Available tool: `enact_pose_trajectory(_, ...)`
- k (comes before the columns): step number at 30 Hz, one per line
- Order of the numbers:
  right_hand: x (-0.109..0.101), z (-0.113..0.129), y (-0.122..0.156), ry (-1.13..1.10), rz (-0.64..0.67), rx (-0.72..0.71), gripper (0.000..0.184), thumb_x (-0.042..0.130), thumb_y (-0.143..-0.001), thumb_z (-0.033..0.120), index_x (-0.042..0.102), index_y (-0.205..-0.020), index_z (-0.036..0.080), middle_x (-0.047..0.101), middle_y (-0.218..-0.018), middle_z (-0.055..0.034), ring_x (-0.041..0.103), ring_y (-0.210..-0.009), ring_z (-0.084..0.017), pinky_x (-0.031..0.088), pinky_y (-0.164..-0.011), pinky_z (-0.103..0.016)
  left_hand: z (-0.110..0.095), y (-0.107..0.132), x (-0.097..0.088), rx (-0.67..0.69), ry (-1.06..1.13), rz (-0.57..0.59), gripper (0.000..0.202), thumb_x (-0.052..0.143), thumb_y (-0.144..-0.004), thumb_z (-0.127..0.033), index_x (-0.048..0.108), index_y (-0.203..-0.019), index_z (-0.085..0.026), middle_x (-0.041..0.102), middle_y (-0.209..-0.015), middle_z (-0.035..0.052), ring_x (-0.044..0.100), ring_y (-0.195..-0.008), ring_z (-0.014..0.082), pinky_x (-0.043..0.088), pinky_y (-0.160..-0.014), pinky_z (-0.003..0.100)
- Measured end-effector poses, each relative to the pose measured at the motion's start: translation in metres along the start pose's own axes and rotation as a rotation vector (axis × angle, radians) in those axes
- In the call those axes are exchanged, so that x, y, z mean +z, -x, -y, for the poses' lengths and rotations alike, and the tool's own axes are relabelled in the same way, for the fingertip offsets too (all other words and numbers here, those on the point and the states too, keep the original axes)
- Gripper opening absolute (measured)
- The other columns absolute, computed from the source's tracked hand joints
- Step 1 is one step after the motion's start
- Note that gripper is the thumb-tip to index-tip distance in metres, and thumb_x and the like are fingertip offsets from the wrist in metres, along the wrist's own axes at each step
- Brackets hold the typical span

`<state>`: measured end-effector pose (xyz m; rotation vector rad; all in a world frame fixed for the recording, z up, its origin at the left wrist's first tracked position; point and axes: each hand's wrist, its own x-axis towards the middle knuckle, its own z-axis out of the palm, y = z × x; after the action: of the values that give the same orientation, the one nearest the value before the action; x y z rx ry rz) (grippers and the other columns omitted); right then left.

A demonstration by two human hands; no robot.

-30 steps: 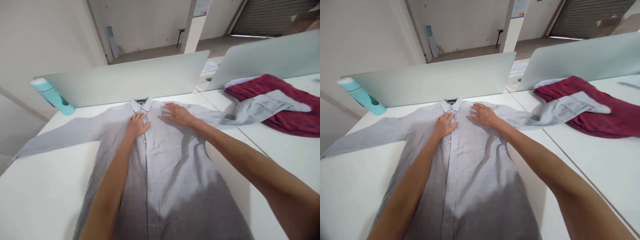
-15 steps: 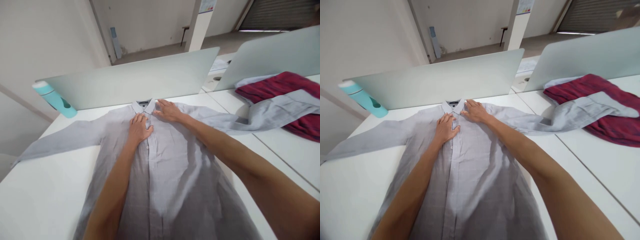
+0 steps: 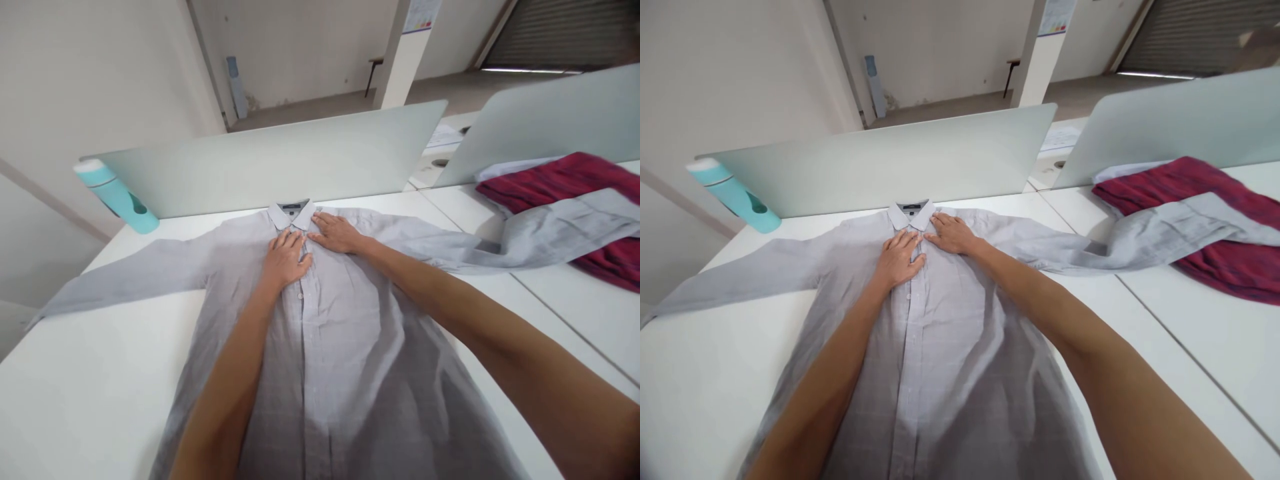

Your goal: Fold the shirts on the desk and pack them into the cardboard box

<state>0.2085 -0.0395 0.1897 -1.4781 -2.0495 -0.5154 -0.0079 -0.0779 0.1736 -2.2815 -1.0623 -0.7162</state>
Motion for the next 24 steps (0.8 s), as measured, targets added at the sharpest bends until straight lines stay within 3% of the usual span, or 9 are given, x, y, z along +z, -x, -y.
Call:
enact_pose_trajectory(4, -0.013, -0.013, -0.008, -0.087, -0.075, 0.026, 0.063, 0.034, -0.107, 0.048, 0.058, -0.155, 0.016, 0.048, -0.167, -0.0119, 0.043, -0.155, -0.028, 0.036, -0.128, -0.045, 0.000, 0.000, 0.000, -0.003, 0.014, 0.016, 0.051, 0.050, -0.103, -0.039, 0.060, -0.150, -0.026, 0.052, -0.167, 0.0034, 0.037, -0.161, 0.0270, 0.032, -0.131, 0.047)
enact_pose_trajectory(8, -0.025, -0.024, -0.016, -0.064, -0.174, 0.101, 0.066, 0.031, -0.108, 0.043, 0.051, -0.159, 0.007, 0.040, -0.170, -0.0180, 0.038, -0.158, -0.030, 0.031, -0.130, -0.048, 0.001, -0.001, 0.003, -0.004, 0.018, 0.001, 0.050, 0.051, -0.102, -0.039, 0.060, -0.150, -0.027, 0.052, -0.166, 0.0035, 0.037, -0.160, 0.0266, 0.033, -0.131, 0.046)
enact_pose_trajectory(12, -0.013, -0.022, -0.015, -0.027, -0.131, 0.113, 0.069, 0.036, -0.107, 0.049, 0.051, -0.158, 0.005, 0.040, -0.170, -0.0209, 0.036, -0.159, -0.033, 0.029, -0.131, -0.050, 0.001, -0.002, 0.003, -0.009, 0.016, 0.006, 0.050, 0.052, -0.102, -0.038, 0.060, -0.150, -0.027, 0.052, -0.167, 0.0035, 0.038, -0.160, 0.0271, 0.033, -0.131, 0.047)
enact_pose_trajectory(17, 0.004, -0.018, -0.008, -0.011, -0.076, 0.175, 0.076, 0.031, -0.107, 0.063, 0.042, -0.164, 0.014, 0.036, -0.173, -0.0179, 0.030, -0.162, -0.034, 0.026, -0.131, -0.057, 0.001, -0.001, 0.000, -0.010, 0.020, 0.015, 0.050, 0.052, -0.103, -0.038, 0.060, -0.150, -0.027, 0.052, -0.167, 0.0041, 0.038, -0.160, 0.0278, 0.033, -0.131, 0.047)
enact_pose_trajectory(24, -0.015, -0.020, -0.007, -0.003, -0.051, 0.258, 0.079, 0.030, -0.107, 0.062, 0.039, -0.166, 0.010, 0.036, -0.172, -0.0203, 0.033, -0.160, -0.034, 0.029, -0.130, -0.052, 0.001, -0.001, -0.001, -0.015, 0.015, 0.026, 0.050, 0.050, -0.104, -0.039, 0.060, -0.151, -0.026, 0.051, -0.168, 0.0034, 0.038, -0.160, 0.0273, 0.032, -0.131, 0.047)
